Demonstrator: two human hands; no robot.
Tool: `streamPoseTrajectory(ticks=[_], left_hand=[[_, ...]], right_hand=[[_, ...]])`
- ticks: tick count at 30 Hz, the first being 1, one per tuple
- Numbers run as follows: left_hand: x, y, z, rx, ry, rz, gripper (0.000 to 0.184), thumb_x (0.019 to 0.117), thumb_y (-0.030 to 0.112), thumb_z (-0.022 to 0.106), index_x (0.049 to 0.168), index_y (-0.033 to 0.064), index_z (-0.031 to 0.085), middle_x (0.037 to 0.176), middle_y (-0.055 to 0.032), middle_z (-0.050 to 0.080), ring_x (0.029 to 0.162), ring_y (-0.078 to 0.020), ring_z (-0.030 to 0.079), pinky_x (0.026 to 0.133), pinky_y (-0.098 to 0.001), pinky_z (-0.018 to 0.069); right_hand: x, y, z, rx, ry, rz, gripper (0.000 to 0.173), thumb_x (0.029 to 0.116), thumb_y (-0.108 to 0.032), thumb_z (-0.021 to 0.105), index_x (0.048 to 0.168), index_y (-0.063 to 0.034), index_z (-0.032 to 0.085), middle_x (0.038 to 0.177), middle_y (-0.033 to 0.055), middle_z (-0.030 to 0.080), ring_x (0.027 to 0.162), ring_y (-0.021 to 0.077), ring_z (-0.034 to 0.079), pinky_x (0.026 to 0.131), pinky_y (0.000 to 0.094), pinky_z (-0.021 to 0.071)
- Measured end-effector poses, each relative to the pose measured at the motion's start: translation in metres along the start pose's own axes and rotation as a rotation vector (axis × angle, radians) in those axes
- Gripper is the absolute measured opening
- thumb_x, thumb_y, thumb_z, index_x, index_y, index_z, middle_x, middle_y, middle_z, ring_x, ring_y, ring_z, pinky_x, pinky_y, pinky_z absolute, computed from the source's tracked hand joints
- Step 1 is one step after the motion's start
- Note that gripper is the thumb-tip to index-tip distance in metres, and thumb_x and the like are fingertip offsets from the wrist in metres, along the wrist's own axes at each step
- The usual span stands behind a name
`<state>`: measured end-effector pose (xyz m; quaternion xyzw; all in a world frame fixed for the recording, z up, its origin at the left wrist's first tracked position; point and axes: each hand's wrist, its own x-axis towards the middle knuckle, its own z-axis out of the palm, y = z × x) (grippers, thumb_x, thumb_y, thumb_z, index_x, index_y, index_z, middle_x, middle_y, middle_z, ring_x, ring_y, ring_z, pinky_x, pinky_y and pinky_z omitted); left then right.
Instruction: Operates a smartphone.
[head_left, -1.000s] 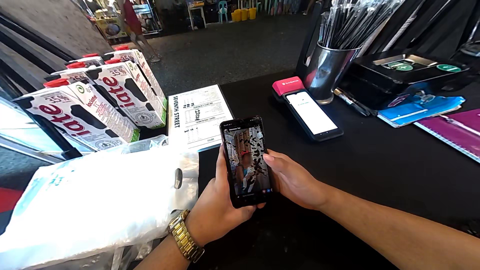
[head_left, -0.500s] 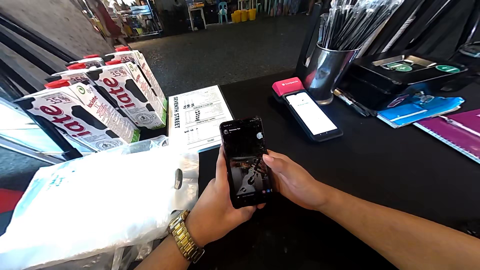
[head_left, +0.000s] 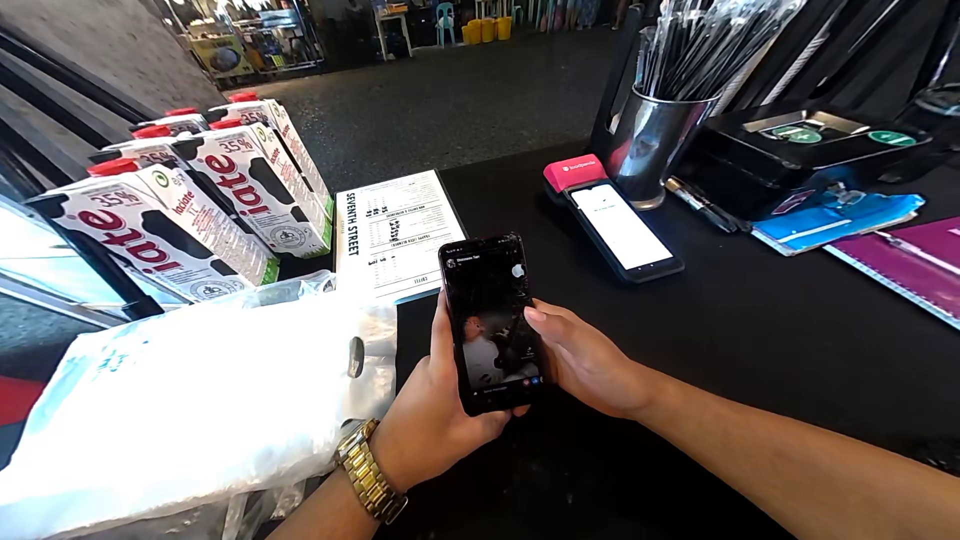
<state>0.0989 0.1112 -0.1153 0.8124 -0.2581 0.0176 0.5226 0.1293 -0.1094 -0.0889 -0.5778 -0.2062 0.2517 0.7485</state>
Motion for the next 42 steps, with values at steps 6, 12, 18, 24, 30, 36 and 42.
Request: streamPoseTrajectory(ticks=[6, 12, 18, 24, 30, 36, 42], left_hand=[[0.0005, 0.0014, 0.0002, -0.007, -0.001, -0.017, 0.135, 0.0721, 0.027, 0.092, 0.162, 0.0212, -0.009, 0.138, -0.0009, 0.061, 0.123, -0.0087, 0.063, 0.104, -0.033, 0.057], [0.0006, 0.0003, 0.0005, -0.016, -0.001, -0.001, 0.136, 0.0722, 0.024, 0.091, 0.162, 0.0209, -0.01, 0.143, -0.002, 0.058, 0.128, -0.0096, 0.06, 0.106, -0.0326, 0.0554], [0.0006, 0.0005, 0.0004, -0.024, -0.005, -0.01, 0.135, 0.0723, 0.024, 0.092, 0.162, 0.0225, -0.01, 0.141, -0.0018, 0.059, 0.126, -0.0096, 0.061, 0.105, -0.0325, 0.0563], [0.0009, 0.0001, 0.0005, -0.023, -0.003, -0.007, 0.135, 0.0724, 0.025, 0.092, 0.162, 0.0219, -0.009, 0.141, -0.0024, 0.058, 0.126, -0.0096, 0.061, 0.105, -0.0322, 0.0558], [0.0005, -0.0006, 0.0008, -0.006, 0.001, 0.003, 0.135, 0.0727, 0.027, 0.091, 0.162, 0.0205, -0.01, 0.142, -0.0023, 0.058, 0.127, -0.009, 0.06, 0.106, -0.0322, 0.0553], [0.0002, -0.0006, 0.0003, 0.002, -0.001, 0.01, 0.135, 0.0734, 0.028, 0.091, 0.162, 0.0193, -0.01, 0.141, -0.0025, 0.059, 0.126, -0.0087, 0.061, 0.105, -0.0322, 0.056], [0.0001, 0.0001, 0.0005, 0.005, 0.005, 0.004, 0.135, 0.0728, 0.028, 0.092, 0.162, 0.0212, -0.009, 0.143, -0.002, 0.057, 0.127, -0.0093, 0.06, 0.106, -0.0323, 0.0549]], right_hand=[[0.0011, 0.001, -0.0007, -0.005, -0.005, -0.013, 0.063, 0.0978, -0.065, 0.05, 0.14, -0.0185, 0.055, 0.124, 0.0095, 0.068, 0.114, 0.0211, 0.067, 0.096, 0.0414, 0.0574], [0.0005, 0.0006, 0.0001, -0.008, 0.006, -0.019, 0.062, 0.0979, -0.065, 0.05, 0.138, -0.0176, 0.056, 0.122, 0.009, 0.068, 0.114, 0.0203, 0.067, 0.097, 0.0403, 0.0567], [0.0005, 0.0006, -0.0003, -0.011, 0.002, -0.009, 0.063, 0.098, -0.065, 0.05, 0.139, -0.0179, 0.055, 0.124, 0.0102, 0.068, 0.114, 0.0218, 0.067, 0.097, 0.042, 0.057], [0.0008, 0.0012, -0.0006, -0.011, 0.006, -0.015, 0.064, 0.0973, -0.065, 0.051, 0.139, -0.0171, 0.055, 0.123, 0.0099, 0.068, 0.114, 0.0209, 0.067, 0.097, 0.0408, 0.057], [0.0006, 0.0011, -0.0007, -0.007, 0.005, -0.012, 0.064, 0.0975, -0.065, 0.051, 0.14, -0.0168, 0.054, 0.124, 0.0099, 0.068, 0.115, 0.0209, 0.067, 0.098, 0.0408, 0.0561], [0.0005, 0.0017, -0.0002, -0.016, 0.01, -0.023, 0.063, 0.098, -0.065, 0.05, 0.139, -0.0173, 0.055, 0.123, 0.0092, 0.068, 0.115, 0.0199, 0.067, 0.099, 0.04, 0.0559], [0.0007, 0.0012, -0.0004, -0.013, 0.004, -0.027, 0.064, 0.0975, -0.066, 0.051, 0.14, -0.0173, 0.055, 0.124, 0.0087, 0.068, 0.116, 0.0199, 0.066, 0.1, 0.0401, 0.0553]])
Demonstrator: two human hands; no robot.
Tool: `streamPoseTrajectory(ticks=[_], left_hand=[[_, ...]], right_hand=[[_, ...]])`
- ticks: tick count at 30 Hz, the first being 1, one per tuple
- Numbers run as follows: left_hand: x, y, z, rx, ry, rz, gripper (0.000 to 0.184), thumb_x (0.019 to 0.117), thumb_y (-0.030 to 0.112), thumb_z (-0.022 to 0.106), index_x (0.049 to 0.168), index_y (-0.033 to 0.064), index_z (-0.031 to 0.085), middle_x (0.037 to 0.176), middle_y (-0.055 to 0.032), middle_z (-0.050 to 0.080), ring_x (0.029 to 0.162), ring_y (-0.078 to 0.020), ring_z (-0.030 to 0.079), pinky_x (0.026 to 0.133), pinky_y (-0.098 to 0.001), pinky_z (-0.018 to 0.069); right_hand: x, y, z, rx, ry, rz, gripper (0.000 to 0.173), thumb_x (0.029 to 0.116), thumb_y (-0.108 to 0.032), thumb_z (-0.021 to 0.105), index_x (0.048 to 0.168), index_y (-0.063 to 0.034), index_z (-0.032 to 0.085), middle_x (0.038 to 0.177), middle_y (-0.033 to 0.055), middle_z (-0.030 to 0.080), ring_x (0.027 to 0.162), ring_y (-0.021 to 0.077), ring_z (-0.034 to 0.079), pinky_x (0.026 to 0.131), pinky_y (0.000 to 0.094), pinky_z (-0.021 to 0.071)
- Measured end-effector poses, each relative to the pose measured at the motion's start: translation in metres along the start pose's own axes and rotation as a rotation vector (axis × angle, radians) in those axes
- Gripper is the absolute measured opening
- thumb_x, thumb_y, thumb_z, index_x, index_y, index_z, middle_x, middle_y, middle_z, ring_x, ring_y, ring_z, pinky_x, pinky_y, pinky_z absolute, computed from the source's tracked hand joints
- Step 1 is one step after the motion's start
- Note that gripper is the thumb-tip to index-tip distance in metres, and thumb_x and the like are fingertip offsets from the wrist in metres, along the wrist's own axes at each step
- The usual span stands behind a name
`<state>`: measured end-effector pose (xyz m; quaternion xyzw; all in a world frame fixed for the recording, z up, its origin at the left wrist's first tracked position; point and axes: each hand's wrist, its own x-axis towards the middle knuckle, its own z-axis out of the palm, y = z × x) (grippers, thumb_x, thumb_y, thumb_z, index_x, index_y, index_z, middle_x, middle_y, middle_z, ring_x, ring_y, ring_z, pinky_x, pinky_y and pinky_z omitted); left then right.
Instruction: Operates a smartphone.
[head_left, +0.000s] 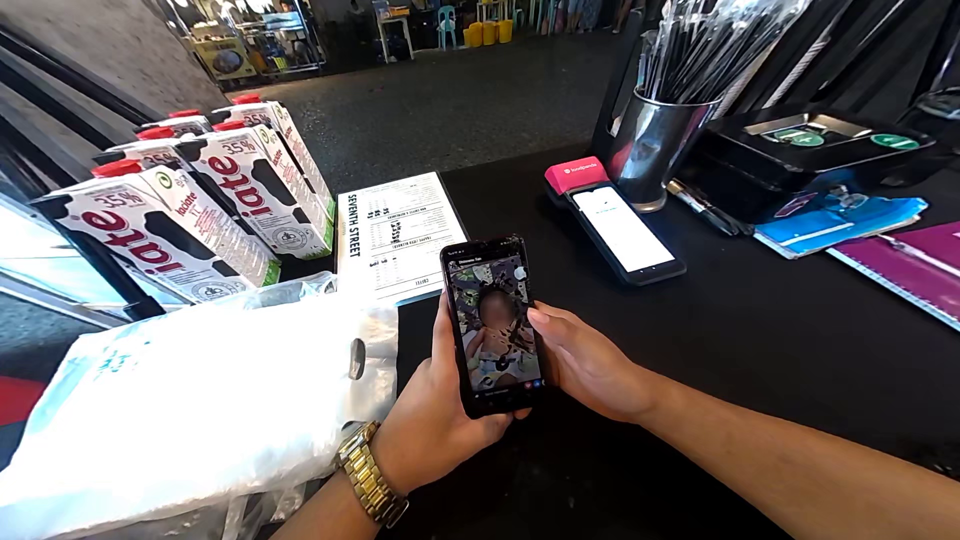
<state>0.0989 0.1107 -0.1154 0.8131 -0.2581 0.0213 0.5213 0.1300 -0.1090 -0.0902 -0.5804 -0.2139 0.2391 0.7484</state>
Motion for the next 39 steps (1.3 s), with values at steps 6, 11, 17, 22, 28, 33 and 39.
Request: streamPoseTrajectory(ticks=[6, 11, 17, 22, 28, 33, 39], left_hand=[[0.0004, -0.0012, 0.0, 0.001, 0.002, 0.012, 0.135, 0.0729, 0.029, 0.092, 0.162, 0.0204, -0.009, 0.143, -0.0029, 0.057, 0.128, -0.0096, 0.059, 0.107, -0.0324, 0.055], [0.0003, -0.0014, 0.0003, 0.002, 0.001, 0.006, 0.135, 0.0733, 0.029, 0.091, 0.162, 0.0209, -0.01, 0.144, -0.0031, 0.056, 0.129, -0.01, 0.059, 0.107, -0.0331, 0.0547], [0.0005, -0.0009, 0.0001, 0.004, 0.001, 0.015, 0.135, 0.0737, 0.03, 0.092, 0.162, 0.0193, -0.01, 0.144, -0.0036, 0.057, 0.129, -0.0096, 0.059, 0.107, -0.0323, 0.0543], [0.0011, -0.0008, 0.0003, -0.015, -0.003, 0.005, 0.134, 0.0732, 0.028, 0.092, 0.162, 0.0209, -0.009, 0.141, -0.0022, 0.059, 0.126, -0.0095, 0.061, 0.106, -0.0332, 0.056], [0.001, -0.0004, -0.0008, -0.029, -0.017, -0.01, 0.135, 0.0728, 0.027, 0.092, 0.162, 0.0238, -0.009, 0.129, 0.0, 0.065, 0.115, -0.0084, 0.067, 0.099, -0.0332, 0.0601], [0.0005, -0.0014, -0.0003, -0.019, -0.016, -0.01, 0.135, 0.0728, 0.028, 0.092, 0.162, 0.0251, -0.01, 0.129, 0.0003, 0.065, 0.116, -0.0088, 0.067, 0.099, -0.034, 0.0603], [-0.0005, -0.0035, -0.0005, -0.04, -0.021, -0.008, 0.137, 0.0716, 0.023, 0.091, 0.162, 0.026, -0.012, 0.132, -0.0019, 0.064, 0.118, -0.0106, 0.066, 0.1, -0.0359, 0.0594]], right_hand=[[-0.0005, -0.0003, 0.0007, 0.003, 0.004, 0.004, 0.063, 0.0973, -0.066, 0.051, 0.139, -0.0179, 0.055, 0.123, 0.0089, 0.068, 0.114, 0.0203, 0.067, 0.097, 0.0406, 0.0573], [-0.0007, -0.0007, 0.0006, 0.015, 0.004, 0.009, 0.065, 0.097, -0.066, 0.051, 0.139, -0.0168, 0.055, 0.123, 0.0093, 0.068, 0.114, 0.0202, 0.067, 0.097, 0.0401, 0.0568], [0.0, 0.0001, -0.0001, 0.015, -0.003, 0.009, 0.065, 0.097, -0.066, 0.051, 0.14, -0.0171, 0.054, 0.123, 0.0096, 0.068, 0.114, 0.0207, 0.067, 0.097, 0.0407, 0.0571], [0.0001, 0.0005, -0.0002, 0.016, -0.009, 0.015, 0.064, 0.0987, -0.065, 0.048, 0.14, -0.0165, 0.053, 0.123, 0.0106, 0.068, 0.112, 0.0221, 0.068, 0.093, 0.0414, 0.0593], [0.0006, 0.0005, -0.0005, -0.002, -0.007, 0.007, 0.063, 0.099, -0.065, 0.048, 0.139, -0.017, 0.055, 0.122, 0.0092, 0.069, 0.113, 0.0202, 0.068, 0.097, 0.0405, 0.0568], [-0.0005, -0.0011, -0.0008, 0.008, -0.02, 0.031, 0.064, 0.0978, -0.067, 0.048, 0.139, -0.0186, 0.054, 0.12, 0.0105, 0.069, 0.109, 0.0221, 0.069, 0.091, 0.0411, 0.0597], [-0.0004, -0.0018, -0.0019, 0.054, -0.05, 0.083, 0.064, 0.0965, -0.068, 0.05, 0.138, -0.0203, 0.053, 0.116, 0.0153, 0.069, 0.096, 0.0279, 0.074, 0.067, 0.042, 0.0643]])
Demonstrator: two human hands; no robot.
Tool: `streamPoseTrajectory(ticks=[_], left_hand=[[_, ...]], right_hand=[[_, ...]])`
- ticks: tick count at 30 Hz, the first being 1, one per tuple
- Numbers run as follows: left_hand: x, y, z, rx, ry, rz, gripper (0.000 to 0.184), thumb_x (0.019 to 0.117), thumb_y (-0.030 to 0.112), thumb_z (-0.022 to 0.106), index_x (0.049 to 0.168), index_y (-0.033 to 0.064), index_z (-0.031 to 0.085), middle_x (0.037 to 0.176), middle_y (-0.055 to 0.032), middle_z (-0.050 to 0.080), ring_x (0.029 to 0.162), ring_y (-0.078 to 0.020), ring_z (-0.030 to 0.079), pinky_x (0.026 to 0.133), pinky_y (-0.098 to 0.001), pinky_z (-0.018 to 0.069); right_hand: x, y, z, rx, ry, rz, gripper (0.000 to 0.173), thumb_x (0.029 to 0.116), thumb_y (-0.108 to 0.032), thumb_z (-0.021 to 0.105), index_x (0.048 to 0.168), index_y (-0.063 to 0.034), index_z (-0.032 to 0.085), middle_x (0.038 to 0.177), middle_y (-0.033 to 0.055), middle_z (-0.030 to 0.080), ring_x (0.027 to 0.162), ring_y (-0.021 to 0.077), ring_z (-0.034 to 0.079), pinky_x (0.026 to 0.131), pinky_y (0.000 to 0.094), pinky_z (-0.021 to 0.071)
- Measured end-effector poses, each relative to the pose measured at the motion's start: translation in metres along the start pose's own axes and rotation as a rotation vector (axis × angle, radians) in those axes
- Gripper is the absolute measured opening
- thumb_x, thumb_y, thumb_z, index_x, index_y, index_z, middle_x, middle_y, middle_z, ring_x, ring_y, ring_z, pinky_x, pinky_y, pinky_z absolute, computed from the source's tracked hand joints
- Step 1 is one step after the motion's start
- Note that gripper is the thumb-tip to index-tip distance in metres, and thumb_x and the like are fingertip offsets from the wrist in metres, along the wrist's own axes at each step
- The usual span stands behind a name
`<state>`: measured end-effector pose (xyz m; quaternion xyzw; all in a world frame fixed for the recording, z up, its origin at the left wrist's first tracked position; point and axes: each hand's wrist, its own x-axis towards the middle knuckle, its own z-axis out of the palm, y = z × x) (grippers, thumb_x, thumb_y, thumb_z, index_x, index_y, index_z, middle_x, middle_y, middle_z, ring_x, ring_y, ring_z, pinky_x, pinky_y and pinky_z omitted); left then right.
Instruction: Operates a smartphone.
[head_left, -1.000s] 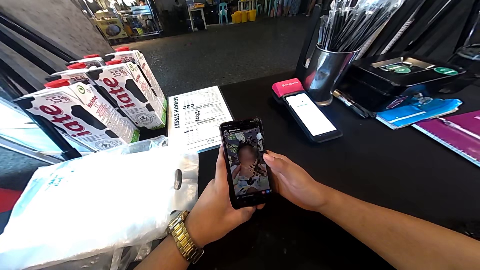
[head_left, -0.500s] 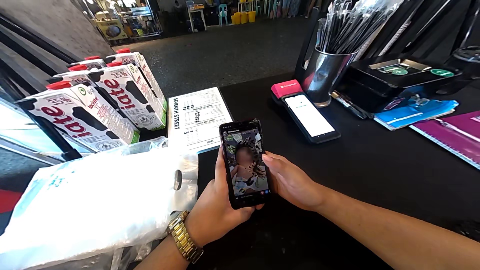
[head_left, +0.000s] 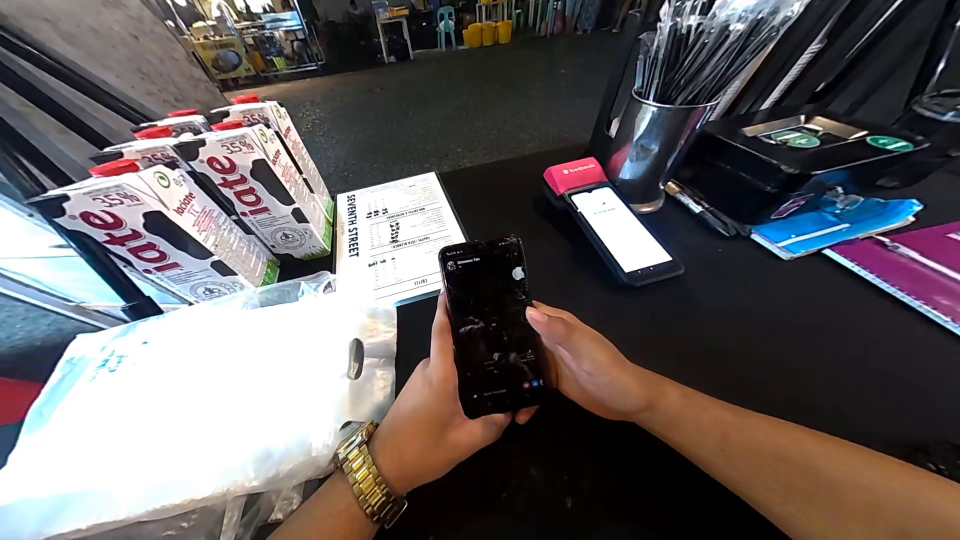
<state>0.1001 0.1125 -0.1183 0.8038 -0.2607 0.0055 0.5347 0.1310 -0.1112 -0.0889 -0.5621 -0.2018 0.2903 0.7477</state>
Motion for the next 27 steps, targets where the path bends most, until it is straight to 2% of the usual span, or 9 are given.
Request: streamPoseTrajectory(ticks=[3, 6, 11, 15, 27], left_hand=[[0.0003, 0.0014, 0.0002, 0.002, 0.002, -0.011, 0.136, 0.0717, 0.023, 0.091, 0.162, 0.0252, -0.01, 0.131, -0.0013, 0.064, 0.117, -0.0096, 0.066, 0.101, -0.035, 0.0593], [0.0003, 0.0035, 0.0002, 0.034, 0.008, -0.025, 0.136, 0.0723, 0.027, 0.091, 0.162, 0.0239, -0.011, 0.13, 0.0, 0.065, 0.117, -0.0078, 0.066, 0.1, -0.0333, 0.0592], [0.0002, 0.0026, 0.0001, 0.029, 0.007, -0.006, 0.136, 0.0726, 0.029, 0.092, 0.162, 0.0243, -0.011, 0.129, 0.0003, 0.065, 0.116, -0.0082, 0.067, 0.099, -0.0334, 0.0601], [0.0008, 0.0028, 0.0004, 0.036, 0.011, 0.002, 0.135, 0.0728, 0.029, 0.092, 0.162, 0.0236, -0.01, 0.129, 0.0004, 0.065, 0.115, -0.0078, 0.067, 0.099, -0.0327, 0.0601], [0.0009, 0.0023, 0.0001, 0.028, 0.006, 0.001, 0.136, 0.0726, 0.028, 0.092, 0.162, 0.0227, -0.01, 0.129, -0.0001, 0.065, 0.115, -0.0079, 0.067, 0.099, -0.0317, 0.0598]], right_hand=[[-0.0001, 0.0001, 0.0004, -0.007, 0.0, -0.016, 0.062, 0.0975, -0.067, 0.049, 0.139, -0.0203, 0.053, 0.117, 0.0145, 0.069, 0.098, 0.0269, 0.073, 0.071, 0.0419, 0.0642], [0.0, 0.0007, 0.0011, -0.025, 0.014, -0.044, 0.064, 0.0974, -0.067, 0.049, 0.139, -0.0189, 0.054, 0.119, 0.0117, 0.069, 0.105, 0.0232, 0.071, 0.084, 0.0405, 0.0622], [0.0003, 0.0012, 0.0015, -0.035, 0.023, -0.061, 0.063, 0.0977, -0.066, 0.049, 0.138, -0.0182, 0.055, 0.119, 0.0117, 0.069, 0.106, 0.0232, 0.07, 0.087, 0.0416, 0.061], [0.0004, 0.0013, 0.0019, -0.055, 0.03, -0.078, 0.063, 0.0984, -0.066, 0.047, 0.139, -0.0186, 0.055, 0.122, 0.0098, 0.069, 0.112, 0.0211, 0.068, 0.095, 0.0411, 0.0575], [0.0006, 0.0016, 0.0019, -0.058, 0.042, -0.077, 0.064, 0.0976, -0.067, 0.049, 0.139, -0.0175, 0.055, 0.122, 0.009, 0.069, 0.113, 0.02, 0.067, 0.097, 0.0402, 0.0569]])
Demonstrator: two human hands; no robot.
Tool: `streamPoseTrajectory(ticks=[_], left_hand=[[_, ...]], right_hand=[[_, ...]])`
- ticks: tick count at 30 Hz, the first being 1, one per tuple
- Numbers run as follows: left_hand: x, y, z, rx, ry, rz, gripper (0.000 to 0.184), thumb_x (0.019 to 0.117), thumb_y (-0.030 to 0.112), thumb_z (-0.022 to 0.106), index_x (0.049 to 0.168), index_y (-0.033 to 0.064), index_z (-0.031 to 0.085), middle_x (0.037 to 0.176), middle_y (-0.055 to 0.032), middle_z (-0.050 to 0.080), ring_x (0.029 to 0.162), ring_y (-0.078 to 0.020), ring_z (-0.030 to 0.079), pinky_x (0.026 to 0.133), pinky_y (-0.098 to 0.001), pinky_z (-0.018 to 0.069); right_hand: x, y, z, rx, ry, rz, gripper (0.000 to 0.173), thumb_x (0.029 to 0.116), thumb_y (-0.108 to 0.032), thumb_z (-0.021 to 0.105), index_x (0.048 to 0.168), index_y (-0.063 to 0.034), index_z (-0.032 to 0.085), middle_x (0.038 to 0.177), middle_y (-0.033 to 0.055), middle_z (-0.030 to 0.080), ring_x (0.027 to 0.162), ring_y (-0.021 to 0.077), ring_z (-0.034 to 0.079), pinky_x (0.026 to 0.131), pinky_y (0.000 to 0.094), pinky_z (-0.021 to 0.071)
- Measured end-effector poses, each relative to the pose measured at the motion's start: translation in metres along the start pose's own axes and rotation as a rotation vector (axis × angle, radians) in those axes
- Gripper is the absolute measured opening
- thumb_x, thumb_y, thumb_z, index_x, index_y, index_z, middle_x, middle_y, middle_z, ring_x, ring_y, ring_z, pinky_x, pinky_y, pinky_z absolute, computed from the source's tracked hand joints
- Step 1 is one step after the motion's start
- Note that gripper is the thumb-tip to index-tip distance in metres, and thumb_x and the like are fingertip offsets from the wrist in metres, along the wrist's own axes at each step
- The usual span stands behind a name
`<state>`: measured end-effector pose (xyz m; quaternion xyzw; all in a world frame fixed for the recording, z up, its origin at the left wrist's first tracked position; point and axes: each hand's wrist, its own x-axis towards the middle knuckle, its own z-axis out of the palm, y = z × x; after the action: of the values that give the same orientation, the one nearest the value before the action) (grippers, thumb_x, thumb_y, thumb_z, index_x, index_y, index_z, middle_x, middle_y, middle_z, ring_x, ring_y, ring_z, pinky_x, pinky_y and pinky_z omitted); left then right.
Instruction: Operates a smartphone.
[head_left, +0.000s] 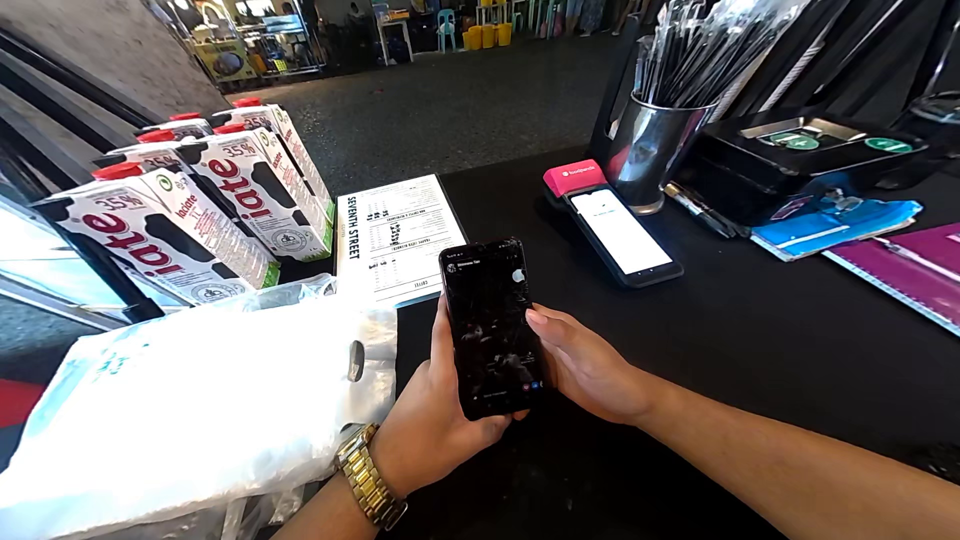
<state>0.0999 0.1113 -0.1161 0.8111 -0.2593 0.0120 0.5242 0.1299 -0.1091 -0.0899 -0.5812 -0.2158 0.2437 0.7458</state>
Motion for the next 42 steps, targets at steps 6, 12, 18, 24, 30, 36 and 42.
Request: streamPoseTrajectory(ticks=[6, 12, 18, 24, 30, 36, 42], left_hand=[[-0.0002, -0.0001, 0.0, 0.001, -0.001, 0.01, 0.134, 0.0737, 0.029, 0.092, 0.162, 0.0222, -0.01, 0.129, -0.0002, 0.065, 0.116, -0.0078, 0.067, 0.1, -0.0321, 0.0595], [-0.0005, 0.0014, 0.0, 0.021, 0.013, 0.003, 0.135, 0.0731, 0.03, 0.092, 0.162, 0.0218, -0.01, 0.131, -0.0006, 0.064, 0.118, -0.0073, 0.065, 0.1, -0.032, 0.0588], [-0.0001, 0.0009, 0.0005, 0.006, 0.013, 0.012, 0.135, 0.0732, 0.028, 0.092, 0.162, 0.0206, -0.01, 0.131, -0.001, 0.064, 0.118, -0.0078, 0.065, 0.101, -0.0325, 0.0592], [-0.0001, 0.0014, 0.0001, 0.013, 0.011, 0.006, 0.135, 0.0732, 0.029, 0.092, 0.162, 0.0201, -0.01, 0.133, -0.002, 0.063, 0.12, -0.0076, 0.064, 0.102, -0.0319, 0.0582], [-0.0002, 0.0012, 0.0004, 0.028, 0.02, 0.012, 0.136, 0.0724, 0.03, 0.092, 0.162, 0.0206, -0.009, 0.133, -0.0016, 0.063, 0.12, -0.0069, 0.064, 0.102, -0.0313, 0.0578], [-0.0009, 0.0013, 0.0009, 0.044, 0.027, 0.012, 0.136, 0.0733, 0.032, 0.092, 0.162, 0.0212, -0.01, 0.135, -0.0016, 0.062, 0.121, -0.0066, 0.063, 0.102, -0.0311, 0.0574], [-0.0006, 0.0025, 0.0004, 0.036, 0.022, 0.003, 0.135, 0.0732, 0.032, 0.091, 0.162, 0.0217, -0.01, 0.135, -0.0016, 0.061, 0.122, -0.0067, 0.062, 0.103, -0.0309, 0.0566]], right_hand=[[-0.0002, -0.0001, 0.0009, -0.006, 0.003, -0.005, 0.065, 0.0975, -0.068, 0.048, 0.139, -0.0182, 0.056, 0.122, 0.0092, 0.069, 0.113, 0.0203, 0.067, 0.097, 0.0407, 0.0568], [-0.0001, 0.0001, 0.0007, 0.002, 0.003, -0.023, 0.063, 0.0987, -0.065, 0.049, 0.139, -0.0173, 0.056, 0.125, 0.0078, 0.067, 0.118, 0.0189, 0.065, 0.103, 0.0401, 0.0536], [0.0005, 0.0009, 0.0002, -0.003, 0.016, -0.015, 0.063, 0.0988, -0.064, 0.049, 0.139, -0.0164, 0.055, 0.124, 0.0077, 0.068, 0.117, 0.0183, 0.065, 0.102, 0.039, 0.0541], [0.0005, 0.0012, 0.0003, 0.009, 0.022, -0.018, 0.065, 0.0975, -0.066, 0.051, 0.14, -0.0167, 0.055, 0.126, 0.0075, 0.067, 0.118, 0.0184, 0.065, 0.103, 0.0393, 0.0534], [0.0001, 0.0007, 0.001, 0.008, 0.028, -0.014, 0.066, 0.0965, -0.067, 0.052, 0.139, -0.017, 0.056, 0.125, 0.0074, 0.068, 0.118, 0.0182, 0.065, 0.103, 0.0392, 0.0536], [0.0003, 0.0003, 0.0003, 0.003, 0.02, -0.009, 0.067, 0.0966, -0.067, 0.051, 0.141, -0.0173, 0.055, 0.126, 0.0078, 0.067, 0.118, 0.0188, 0.065, 0.103, 0.0399, 0.0537], [0.0001, 0.0003, 0.0006, -0.005, 0.026, -0.007, 0.066, 0.0962, -0.068, 0.051, 0.139, -0.0181, 0.056, 0.125, 0.0069, 0.068, 0.117, 0.0183, 0.065, 0.102, 0.0391, 0.0541]])
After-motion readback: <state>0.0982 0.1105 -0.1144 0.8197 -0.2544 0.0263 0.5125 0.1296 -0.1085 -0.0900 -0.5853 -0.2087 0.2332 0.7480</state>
